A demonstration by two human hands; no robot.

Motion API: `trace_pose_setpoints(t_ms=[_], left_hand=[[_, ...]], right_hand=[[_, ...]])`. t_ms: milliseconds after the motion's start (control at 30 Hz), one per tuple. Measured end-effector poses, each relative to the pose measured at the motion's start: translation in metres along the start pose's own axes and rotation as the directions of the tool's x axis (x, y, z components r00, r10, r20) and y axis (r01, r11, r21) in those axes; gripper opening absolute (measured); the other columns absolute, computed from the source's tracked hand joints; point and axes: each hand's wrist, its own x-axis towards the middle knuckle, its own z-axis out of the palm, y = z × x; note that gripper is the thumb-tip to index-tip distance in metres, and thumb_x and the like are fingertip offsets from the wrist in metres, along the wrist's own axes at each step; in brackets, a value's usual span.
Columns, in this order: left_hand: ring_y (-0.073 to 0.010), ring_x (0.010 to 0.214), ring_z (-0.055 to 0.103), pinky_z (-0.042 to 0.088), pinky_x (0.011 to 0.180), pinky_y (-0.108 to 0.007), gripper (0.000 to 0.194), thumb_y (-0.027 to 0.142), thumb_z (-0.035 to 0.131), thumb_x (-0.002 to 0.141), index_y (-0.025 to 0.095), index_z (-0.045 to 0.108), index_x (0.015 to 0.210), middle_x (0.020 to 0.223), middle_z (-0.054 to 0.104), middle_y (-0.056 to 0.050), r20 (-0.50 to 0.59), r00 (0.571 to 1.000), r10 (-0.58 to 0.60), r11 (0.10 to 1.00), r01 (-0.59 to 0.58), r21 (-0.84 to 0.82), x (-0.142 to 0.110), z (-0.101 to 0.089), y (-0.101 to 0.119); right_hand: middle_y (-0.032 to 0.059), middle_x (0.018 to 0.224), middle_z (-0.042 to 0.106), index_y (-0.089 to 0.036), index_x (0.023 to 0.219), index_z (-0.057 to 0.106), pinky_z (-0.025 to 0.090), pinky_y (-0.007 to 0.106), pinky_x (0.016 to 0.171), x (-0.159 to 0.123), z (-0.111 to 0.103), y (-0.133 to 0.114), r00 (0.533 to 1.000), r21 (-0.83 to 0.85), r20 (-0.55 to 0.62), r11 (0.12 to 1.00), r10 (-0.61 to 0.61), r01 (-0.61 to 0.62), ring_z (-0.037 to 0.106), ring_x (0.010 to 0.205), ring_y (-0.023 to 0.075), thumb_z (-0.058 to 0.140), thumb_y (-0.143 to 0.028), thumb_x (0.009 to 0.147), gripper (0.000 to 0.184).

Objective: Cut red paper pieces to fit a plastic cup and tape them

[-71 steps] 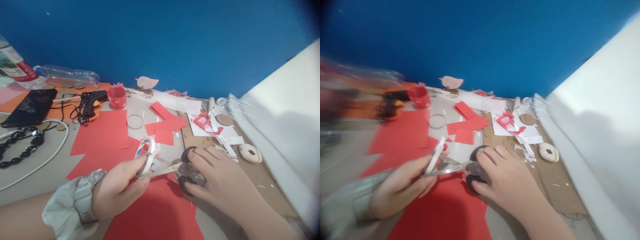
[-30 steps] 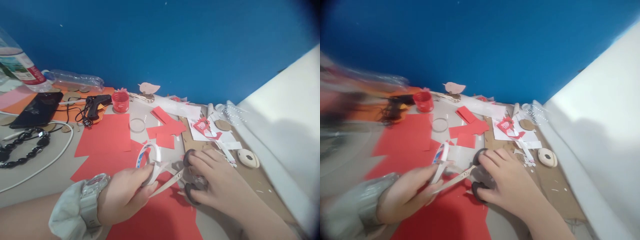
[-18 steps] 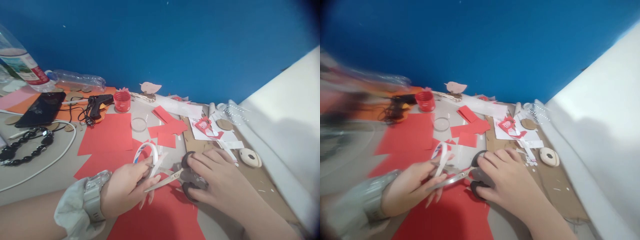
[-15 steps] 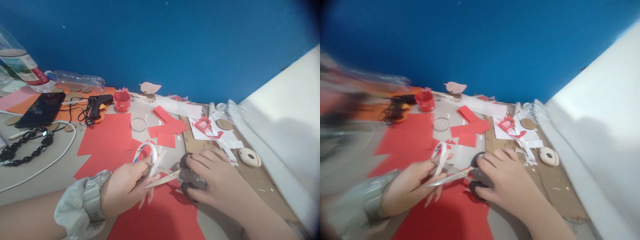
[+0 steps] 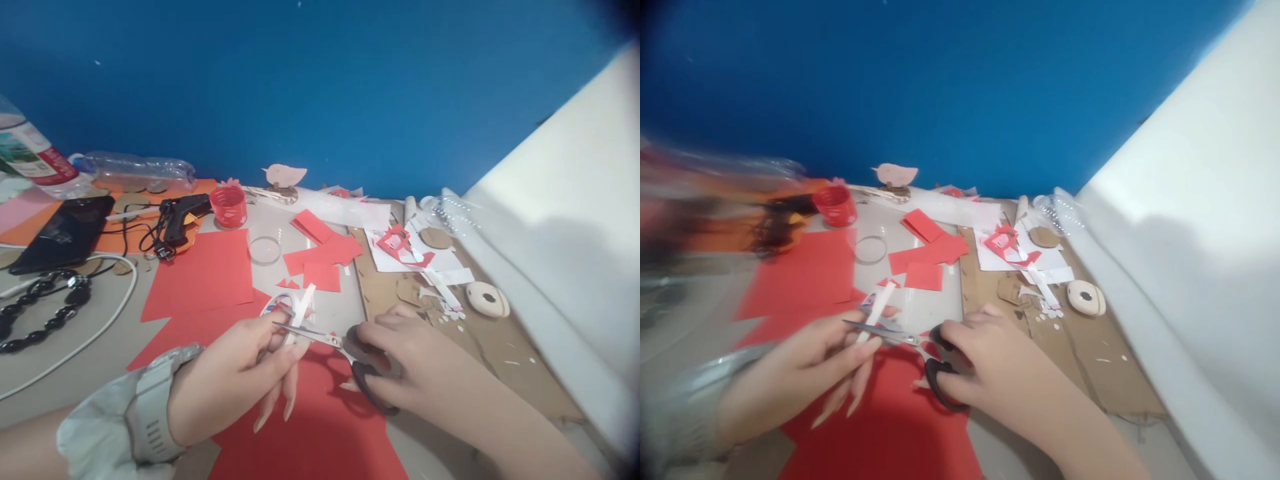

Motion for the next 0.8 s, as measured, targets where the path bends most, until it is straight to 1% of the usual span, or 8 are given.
trace_pose_setpoints(t_ms=[100,200,300,400,500,667,800], left_hand=[[-0.0025,0.032,0.040,0.030,0.035,-0.014,0.022,0.038,0.036,0.092,0.017,0.043,0.089,0.057,0.061,0.003,0.011,1.000,-0.002,1.000,0.002,-0.008,0.002,-0.002,0.003],[-0.0013,0.030,0.037,0.027,0.034,-0.013,0.025,0.039,0.035,0.092,0.017,0.044,0.084,0.056,0.061,0.004,0.028,1.000,0.005,1.000,-0.004,-0.030,0.004,-0.004,0.007],[-0.0009,0.029,0.032,0.024,0.032,-0.013,0.027,0.037,0.034,0.093,0.017,0.043,0.078,0.050,0.057,0.006,0.022,1.000,0.009,0.999,-0.008,-0.044,0.005,-0.005,0.011],[-0.0010,0.028,0.027,0.020,0.030,-0.013,0.031,0.036,0.033,0.094,0.017,0.041,0.070,0.046,0.052,0.007,0.007,1.000,0.006,1.000,-0.006,-0.029,0.005,-0.006,0.013],[-0.0010,0.029,0.026,0.018,0.029,-0.013,0.033,0.035,0.032,0.094,0.017,0.042,0.068,0.046,0.050,0.007,0.007,1.000,0.008,0.999,-0.008,-0.045,0.006,-0.007,0.012],[-0.0009,0.029,0.027,0.017,0.029,-0.013,0.031,0.036,0.033,0.093,0.017,0.041,0.070,0.047,0.051,0.007,0.012,1.000,0.008,0.999,-0.007,-0.048,0.008,-0.008,0.009],[-0.0004,0.029,0.026,0.017,0.029,-0.013,0.033,0.037,0.032,0.094,0.017,0.039,0.068,0.047,0.050,0.007,0.022,1.000,0.004,0.999,-0.004,-0.032,0.007,-0.009,0.008]], right_hand=[[-0.0024,0.058,0.047,-0.021,0.063,0.037,0.028,0.026,0.056,0.001,0.003,0.002,1.000,0.026,-0.017,1.000,0.017,-0.017,0.046,0.064,0.0155,0.051,-0.018,0.074,0.018],[-0.0030,0.057,0.046,-0.021,0.062,0.036,0.028,0.025,0.054,0.003,0.005,0.003,0.999,0.067,-0.031,0.998,0.011,-0.009,0.044,0.059,0.0138,0.050,-0.017,0.074,0.019],[-0.0034,0.057,0.046,-0.021,0.063,0.037,0.028,0.023,0.051,0.005,0.007,0.004,0.999,0.115,-0.030,0.993,0.010,-0.006,0.044,0.057,0.0128,0.049,-0.017,0.076,0.018],[-0.0036,0.057,0.046,-0.021,0.064,0.039,0.027,0.022,0.050,0.007,0.007,0.003,0.999,0.142,-0.032,0.990,0.033,-0.028,0.045,0.058,0.0126,0.049,-0.021,0.078,0.018],[-0.0039,0.057,0.044,-0.021,0.062,0.038,0.026,0.022,0.048,0.007,0.008,0.001,0.998,0.163,-0.040,0.986,0.051,-0.044,0.044,0.055,0.0116,0.049,-0.024,0.079,0.020],[-0.0050,0.057,0.045,-0.021,0.063,0.037,0.027,0.021,0.048,0.006,0.010,0.002,0.999,0.237,-0.002,0.970,0.053,-0.051,0.043,0.053,0.0103,0.049,-0.019,0.078,0.020],[-0.0053,0.058,0.047,-0.021,0.064,0.037,0.029,0.021,0.050,0.005,0.012,0.003,0.996,0.296,0.052,0.951,0.073,-0.085,0.046,0.055,0.0100,0.050,-0.020,0.080,0.021]])
